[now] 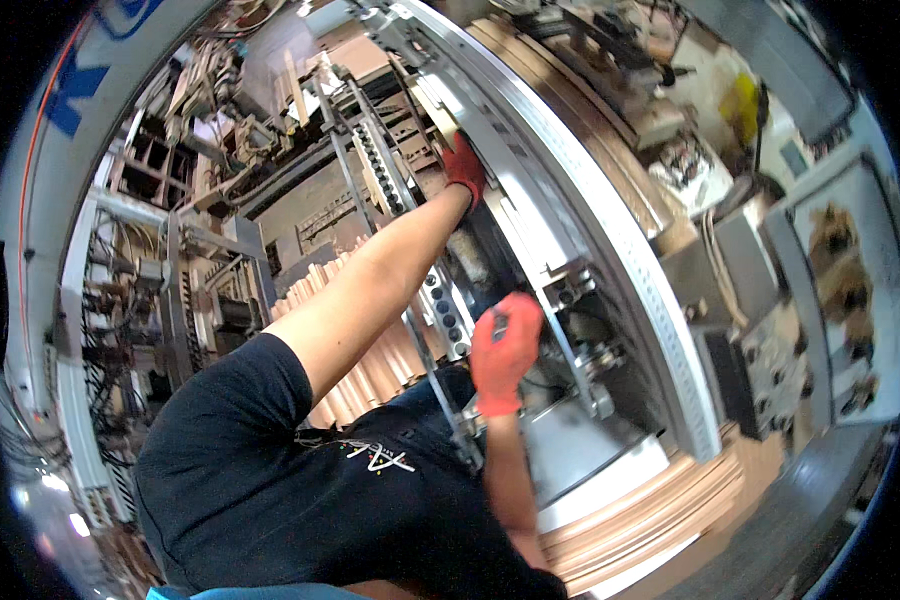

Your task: The person picks up wooden slats from a stack and feeds them individually into a woodworking machine.

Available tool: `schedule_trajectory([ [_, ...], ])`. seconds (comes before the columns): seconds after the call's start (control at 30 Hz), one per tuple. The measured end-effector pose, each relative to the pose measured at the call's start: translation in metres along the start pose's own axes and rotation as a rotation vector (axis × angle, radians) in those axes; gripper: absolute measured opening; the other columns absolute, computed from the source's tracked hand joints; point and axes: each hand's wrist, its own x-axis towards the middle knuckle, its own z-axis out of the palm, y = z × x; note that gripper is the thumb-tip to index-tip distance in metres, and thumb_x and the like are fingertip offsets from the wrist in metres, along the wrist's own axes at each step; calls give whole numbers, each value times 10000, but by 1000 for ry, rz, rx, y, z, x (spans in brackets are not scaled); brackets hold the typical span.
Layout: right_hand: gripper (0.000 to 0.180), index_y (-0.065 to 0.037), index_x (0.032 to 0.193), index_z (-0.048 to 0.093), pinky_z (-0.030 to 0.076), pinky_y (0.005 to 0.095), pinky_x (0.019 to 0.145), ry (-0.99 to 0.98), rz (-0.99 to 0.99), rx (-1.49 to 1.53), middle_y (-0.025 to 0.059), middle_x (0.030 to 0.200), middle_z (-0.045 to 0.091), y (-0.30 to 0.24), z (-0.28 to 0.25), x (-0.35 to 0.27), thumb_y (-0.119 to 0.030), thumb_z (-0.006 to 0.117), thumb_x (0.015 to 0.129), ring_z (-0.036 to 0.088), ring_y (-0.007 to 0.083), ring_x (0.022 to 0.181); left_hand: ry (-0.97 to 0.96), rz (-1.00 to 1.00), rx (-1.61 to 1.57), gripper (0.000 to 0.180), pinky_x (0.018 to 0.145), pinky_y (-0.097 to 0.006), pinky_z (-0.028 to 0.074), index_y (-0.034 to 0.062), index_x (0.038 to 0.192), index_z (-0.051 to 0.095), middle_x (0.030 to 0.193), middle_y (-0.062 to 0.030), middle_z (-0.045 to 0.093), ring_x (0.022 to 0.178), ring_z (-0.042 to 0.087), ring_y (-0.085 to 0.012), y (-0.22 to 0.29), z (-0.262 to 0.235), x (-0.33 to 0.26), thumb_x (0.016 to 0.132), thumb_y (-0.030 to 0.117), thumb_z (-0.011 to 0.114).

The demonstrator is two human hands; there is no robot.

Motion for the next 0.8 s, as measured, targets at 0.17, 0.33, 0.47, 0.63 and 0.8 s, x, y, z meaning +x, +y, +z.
schedule_trajectory([
  [0.17,336,-51,1130,573,502,450,834,-381,-6,-291,166,1047,642,3,8,-23,-221,649,851,623,357,982,30,-133,68,712,1040,-463,399,-21,1354,440,1327,-322,535,1257,502,-466,32,-15,-18,958,571,435],
  [0.33,369,-30,1153,576,511,454,835,-629,100,-310,219,1070,676,14,13,-18,-277,624,883,648,386,994,45,-139,104,717,1023,-466,417,-20,1329,448,1302,-323,551,1240,518,-463,34,-16,-26,938,580,489],
  [0.47,374,-28,1152,576,514,444,848,-461,-24,-268,195,1086,638,8,13,-22,-244,661,859,623,368,1022,28,-149,-19,766,1019,-474,423,-21,1332,451,1299,-308,565,1241,529,-447,37,-17,-25,897,600,560],
  [0.63,370,-44,1138,585,515,439,819,-440,-101,-372,150,1069,628,9,12,-26,-253,674,845,624,347,1003,35,-221,63,840,1051,-457,406,-29,1400,410,1357,-301,528,1280,503,-433,44,-13,-36,883,613,571],
  [0.8,358,-57,1124,593,512,442,789,-506,-67,-390,139,1039,639,1,15,-25,-267,674,846,632,348,962,102,-186,15,849,1040,-447,414,-28,1377,440,1326,-297,551,1263,519,-427,34,-15,-16,876,645,568],
])
